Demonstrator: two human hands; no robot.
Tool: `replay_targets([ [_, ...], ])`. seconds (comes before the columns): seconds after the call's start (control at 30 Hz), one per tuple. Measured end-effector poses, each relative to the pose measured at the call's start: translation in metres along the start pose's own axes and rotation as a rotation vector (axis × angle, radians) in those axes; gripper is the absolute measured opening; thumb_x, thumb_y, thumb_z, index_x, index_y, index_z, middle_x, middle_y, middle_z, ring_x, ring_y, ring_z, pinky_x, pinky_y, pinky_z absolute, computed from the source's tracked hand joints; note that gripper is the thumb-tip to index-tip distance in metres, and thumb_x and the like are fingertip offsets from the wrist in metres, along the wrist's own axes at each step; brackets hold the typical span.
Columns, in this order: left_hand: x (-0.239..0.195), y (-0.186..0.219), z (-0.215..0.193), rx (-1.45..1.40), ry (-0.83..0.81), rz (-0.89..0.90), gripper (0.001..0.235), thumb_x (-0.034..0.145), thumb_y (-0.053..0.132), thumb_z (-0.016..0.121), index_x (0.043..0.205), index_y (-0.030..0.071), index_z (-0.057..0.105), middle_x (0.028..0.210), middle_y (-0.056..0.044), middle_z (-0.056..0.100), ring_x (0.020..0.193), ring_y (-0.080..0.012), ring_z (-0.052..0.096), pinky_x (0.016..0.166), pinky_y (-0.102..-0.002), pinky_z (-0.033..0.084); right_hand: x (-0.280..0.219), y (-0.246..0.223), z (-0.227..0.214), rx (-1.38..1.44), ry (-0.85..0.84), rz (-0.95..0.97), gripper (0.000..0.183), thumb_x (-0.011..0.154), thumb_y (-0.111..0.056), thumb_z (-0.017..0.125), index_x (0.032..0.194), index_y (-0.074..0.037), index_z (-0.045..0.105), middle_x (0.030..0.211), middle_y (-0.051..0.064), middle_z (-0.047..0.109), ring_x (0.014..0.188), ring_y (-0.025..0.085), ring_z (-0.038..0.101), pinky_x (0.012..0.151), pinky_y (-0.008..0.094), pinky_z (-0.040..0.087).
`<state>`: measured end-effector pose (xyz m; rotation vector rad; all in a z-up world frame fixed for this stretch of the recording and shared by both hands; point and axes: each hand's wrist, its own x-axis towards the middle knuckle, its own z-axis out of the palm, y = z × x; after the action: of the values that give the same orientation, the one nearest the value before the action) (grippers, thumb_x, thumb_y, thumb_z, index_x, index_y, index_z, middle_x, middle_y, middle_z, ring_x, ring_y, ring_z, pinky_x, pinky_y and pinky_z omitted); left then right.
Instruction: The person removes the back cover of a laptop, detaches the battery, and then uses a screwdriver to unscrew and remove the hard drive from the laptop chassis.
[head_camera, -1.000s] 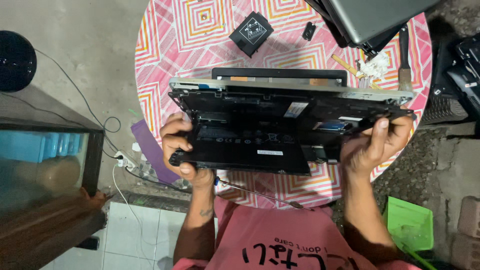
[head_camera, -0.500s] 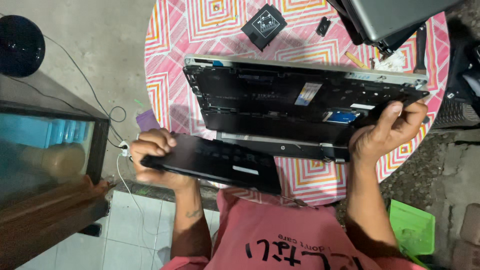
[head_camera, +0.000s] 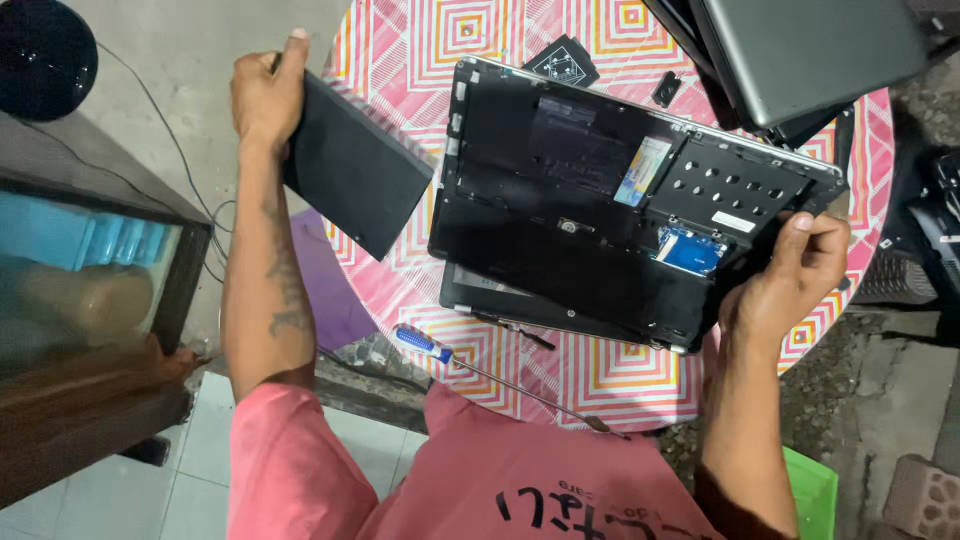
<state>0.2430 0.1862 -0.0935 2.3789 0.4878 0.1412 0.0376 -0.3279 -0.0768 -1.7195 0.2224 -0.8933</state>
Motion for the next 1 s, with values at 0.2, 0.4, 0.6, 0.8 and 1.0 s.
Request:
replay_targets([
  [0.2,0.012,0.037,0.028,-0.095,-0.016,0.062,0.058,0.101,0.053,0.057,0.068,0.023,0.021,0.071,0.013,0.023,0.066,-0.0111,0.027,0.061,-0.037,0.027,0.003,0.042,0.004,-0.071,-0.010,0.195,0.013,0.105,-0.013,0.060,0.096,-0.016,0.051,0.090,-0.006,0.047,0.085,0.007,0.041,0.081,0.024,0.035],
  [0.4,0.015,0.013,0.023,-1.532,-0.339,0.819,0.036,0.103,0.029,0.043,0.073,0.009,0.045,0.063,-0.007,0.040,0.053,-0.0161,0.035,0.056,-0.031,0.044,0.001,0.054,0.017,-0.036,-0.153,0.414,0.014,0.098,-0.011,0.061,0.107,-0.017,0.052,0.108,0.002,0.063,0.102,0.011,0.057,0.094,0.024,0.045],
  [0.6,-0.024,0.047,-0.011,-1.706,-0.774,0.959,0.037,0.096,0.045,0.040,0.075,0.016,0.047,0.065,0.001,0.042,0.058,-0.0147,0.043,0.073,-0.035,0.033,0.024,0.090,-0.018,-0.689,-0.472,0.117,0.021,0.105,-0.022,0.072,0.103,-0.004,0.062,0.111,0.017,0.050,0.088,0.029,0.059,0.084,0.039,0.046],
  [0.8,-0.050,0.086,-0.007,-1.845,-0.756,0.972,0.034,0.093,0.043,0.046,0.074,0.016,0.047,0.064,0.002,0.044,0.058,-0.0131,0.043,0.071,-0.032,0.035,0.033,0.086,-0.015,-0.901,-0.547,-0.048,0.039,0.102,-0.036,0.079,0.089,-0.002,0.066,0.085,0.013,0.068,0.086,0.037,0.064,0.084,0.046,0.041],
  [1.0,-0.067,0.107,0.001,-1.884,-0.733,1.007,0.031,0.093,0.044,0.045,0.078,0.017,0.047,0.070,0.003,0.043,0.064,-0.0119,0.042,0.071,-0.031,0.032,0.036,0.071,-0.019,-0.919,-0.459,0.049,0.031,0.104,-0.041,0.075,0.093,-0.012,0.072,0.081,0.007,0.072,0.078,0.034,0.068,0.097,0.043,0.033],
])
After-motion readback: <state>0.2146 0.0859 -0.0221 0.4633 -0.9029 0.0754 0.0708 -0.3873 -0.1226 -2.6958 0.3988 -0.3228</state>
